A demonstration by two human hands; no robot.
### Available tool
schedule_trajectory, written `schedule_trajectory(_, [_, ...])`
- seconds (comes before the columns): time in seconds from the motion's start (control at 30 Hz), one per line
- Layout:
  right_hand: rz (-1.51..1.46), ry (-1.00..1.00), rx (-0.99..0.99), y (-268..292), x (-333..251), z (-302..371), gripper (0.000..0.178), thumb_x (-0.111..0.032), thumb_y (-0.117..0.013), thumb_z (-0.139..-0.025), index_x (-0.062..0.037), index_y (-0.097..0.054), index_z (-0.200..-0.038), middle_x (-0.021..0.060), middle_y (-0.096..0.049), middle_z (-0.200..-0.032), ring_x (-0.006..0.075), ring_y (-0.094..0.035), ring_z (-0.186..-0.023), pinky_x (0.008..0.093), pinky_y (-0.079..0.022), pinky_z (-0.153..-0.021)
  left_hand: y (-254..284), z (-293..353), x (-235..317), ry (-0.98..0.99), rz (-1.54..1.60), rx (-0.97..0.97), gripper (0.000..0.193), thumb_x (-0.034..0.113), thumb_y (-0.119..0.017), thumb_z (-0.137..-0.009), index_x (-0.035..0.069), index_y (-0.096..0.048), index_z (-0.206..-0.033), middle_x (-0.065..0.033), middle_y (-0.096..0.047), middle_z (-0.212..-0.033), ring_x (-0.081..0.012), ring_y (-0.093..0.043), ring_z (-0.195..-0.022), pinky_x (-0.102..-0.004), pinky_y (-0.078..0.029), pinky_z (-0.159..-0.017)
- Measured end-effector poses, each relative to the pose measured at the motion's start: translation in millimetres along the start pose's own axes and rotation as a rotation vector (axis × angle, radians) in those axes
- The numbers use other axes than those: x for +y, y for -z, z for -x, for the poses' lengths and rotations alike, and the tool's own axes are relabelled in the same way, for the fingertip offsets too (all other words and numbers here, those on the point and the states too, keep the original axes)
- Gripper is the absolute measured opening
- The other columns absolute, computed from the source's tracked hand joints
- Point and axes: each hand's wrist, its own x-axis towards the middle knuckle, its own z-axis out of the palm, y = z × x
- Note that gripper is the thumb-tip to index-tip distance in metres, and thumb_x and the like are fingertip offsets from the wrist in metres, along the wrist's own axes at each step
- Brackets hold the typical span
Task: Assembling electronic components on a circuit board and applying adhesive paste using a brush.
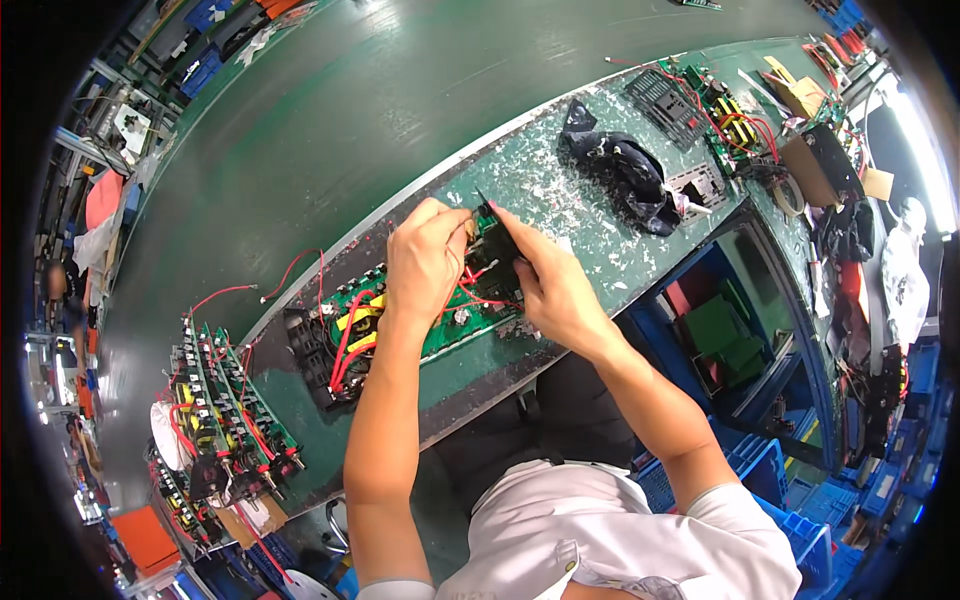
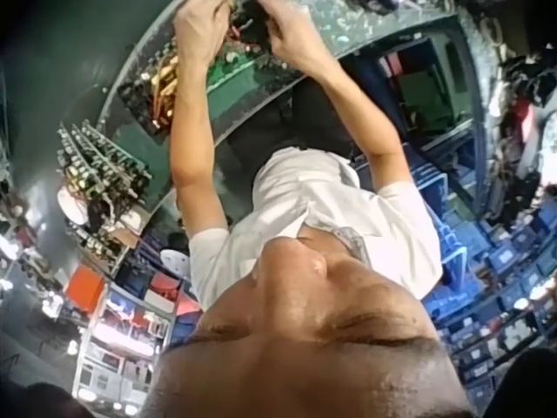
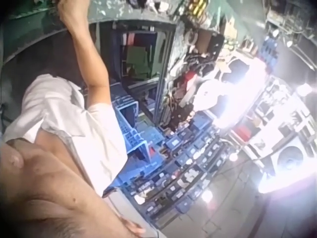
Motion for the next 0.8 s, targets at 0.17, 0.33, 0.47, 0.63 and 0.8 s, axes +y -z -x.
schedule_trajectory(0.17, [0.058, 0.017, 0.037, -5.3, -5.1, 6.1, 0.063, 0.013, -0.044, -0.080, -0.0045, -0.042, -0.141, 0.0249, -0.054, -0.128, 0.0414, -0.051, -0.119, 0.0389, -0.042, -0.100, -2.9, -0.4, -3.0, -0.017, 0.063, -0.036, 0.014, -0.007, -0.063, -0.079, -0.004, -0.069, -0.091, -0.0165, -0.062, -0.078, -0.0284, -0.063, -0.067, -0.0326, -0.049, -0.062])
schedule_trajectory(0.33, [0.045, -0.037, -0.016, 0.0, -2.7, 5.2, 0.063, 0.011, -0.046, -0.082, -0.0050, -0.040, -0.143, 0.0234, -0.053, -0.131, 0.0377, -0.051, -0.123, 0.0372, -0.040, -0.102, -4.3, 1.1, -3.6, 0.029, 0.093, -0.031, 0.013, -0.005, -0.064, -0.080, -0.004, -0.069, -0.093, -0.0153, -0.061, -0.076, -0.0243, -0.062, -0.065, -0.0316, -0.048, -0.061])
schedule_trajectory(0.47, [-0.024, -0.104, -0.140, 10.0, -7.0, 4.5, 0.062, 0.007, -0.053, -0.085, -0.0039, -0.037, -0.145, 0.0222, -0.050, -0.137, 0.0327, -0.048, -0.128, 0.0359, -0.037, -0.105, 0.4, 5.3, 1.2, 0.096, 0.088, -0.014, 0.019, -0.002, -0.067, -0.081, -0.003, -0.068, -0.099, -0.0148, -0.060, -0.080, -0.0220, -0.061, -0.064, -0.0312, -0.047, -0.060])
schedule_trajectory(0.63, [0.337, 0.127, 0.108, 18.5, -48.0, 7.6, 0.058, -0.026, -0.080, -0.076, -0.0051, -0.056, -0.125, 0.0238, -0.035, -0.147, 0.0403, -0.035, -0.136, 0.0453, -0.034, -0.107, -1.6, 8.2, 2.3, 0.009, 0.013, 0.179, 0.022, 0.000, -0.069, -0.080, -0.003, -0.067, -0.102, -0.0163, -0.060, -0.082, -0.0286, -0.061, -0.066, -0.0352, -0.048, -0.062])
schedule_trajectory(0.8, [0.590, 0.226, 0.031, -20.1, -55.0, 8.6, 0.037, -0.022, -0.081, -0.074, -0.0055, -0.063, -0.102, 0.0238, -0.037, -0.144, 0.0454, -0.033, -0.134, 0.0486, -0.033, -0.107, 8.9, 11.7, 5.6, 0.046, 0.008, 0.264, 0.018, 0.001, -0.063, -0.083, -0.002, -0.067, -0.101, -0.0177, -0.060, -0.086, -0.0377, -0.062, -0.074, -0.0436, -0.049, -0.064])
